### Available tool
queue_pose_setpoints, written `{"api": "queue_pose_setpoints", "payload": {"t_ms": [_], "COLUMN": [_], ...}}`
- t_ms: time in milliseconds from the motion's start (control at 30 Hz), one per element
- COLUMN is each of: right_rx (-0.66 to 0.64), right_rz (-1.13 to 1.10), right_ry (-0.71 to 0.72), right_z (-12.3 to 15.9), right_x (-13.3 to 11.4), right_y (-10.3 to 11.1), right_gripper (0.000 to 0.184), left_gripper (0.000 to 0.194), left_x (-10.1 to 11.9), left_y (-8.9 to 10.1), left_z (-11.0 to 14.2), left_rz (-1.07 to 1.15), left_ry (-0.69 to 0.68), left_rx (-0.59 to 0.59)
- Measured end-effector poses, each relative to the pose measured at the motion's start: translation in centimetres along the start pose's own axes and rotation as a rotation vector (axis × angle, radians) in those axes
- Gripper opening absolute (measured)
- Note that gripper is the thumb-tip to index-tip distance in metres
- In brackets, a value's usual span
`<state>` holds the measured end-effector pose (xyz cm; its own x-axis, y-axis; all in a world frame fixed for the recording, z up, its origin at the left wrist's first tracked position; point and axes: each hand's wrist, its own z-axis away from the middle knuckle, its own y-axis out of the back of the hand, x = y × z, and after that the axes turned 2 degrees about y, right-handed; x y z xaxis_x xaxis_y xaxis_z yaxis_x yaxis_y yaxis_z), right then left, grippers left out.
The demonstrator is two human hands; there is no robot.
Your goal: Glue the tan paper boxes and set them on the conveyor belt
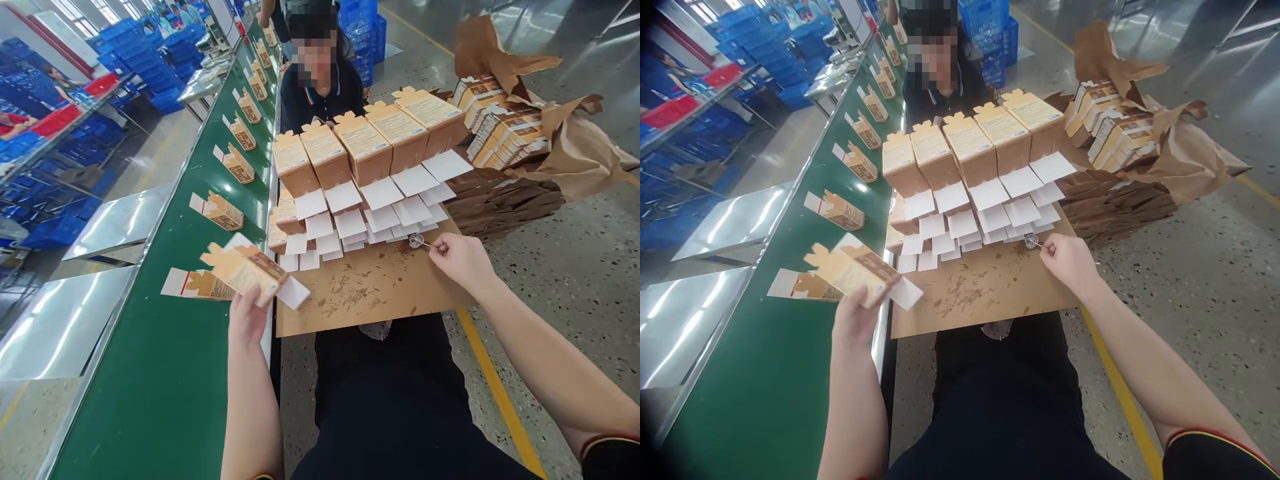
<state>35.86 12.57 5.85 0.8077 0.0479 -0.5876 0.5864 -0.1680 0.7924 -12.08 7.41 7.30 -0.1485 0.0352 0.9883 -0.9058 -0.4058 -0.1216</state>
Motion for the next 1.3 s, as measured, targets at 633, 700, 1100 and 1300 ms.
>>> {"api": "queue_pose_setpoints", "payload": {"t_ms": [633,700,1100,1300], "right_rx": [-0.218,-0.219,-0.054,0.011], "right_rz": [-0.495,-0.466,-0.470,-0.495], "right_ry": [0.318,0.357,0.228,0.176], "right_z": [12.7,13.5,11.3,12.2], "right_x": [-8.8,-9.7,-6.9,-6.1], "right_y": [-11.1,-13.0,-11.0,-9.2], "right_gripper": [0.020,0.022,0.019,0.018], "left_gripper": [0.082,0.083,0.079,0.077], "left_x": [-7.4,-7.7,-8.4,-10.5], "left_y": [-5.4,-5.6,-6.4,-6.4], "left_z": [5.6,5.7,7.6,9.3], "left_rz": [-0.093,-0.101,-0.337,-0.556], "left_ry": [0.096,0.057,-0.052,-0.153], "left_rx": [0.000,0.012,0.024,0.093]}}
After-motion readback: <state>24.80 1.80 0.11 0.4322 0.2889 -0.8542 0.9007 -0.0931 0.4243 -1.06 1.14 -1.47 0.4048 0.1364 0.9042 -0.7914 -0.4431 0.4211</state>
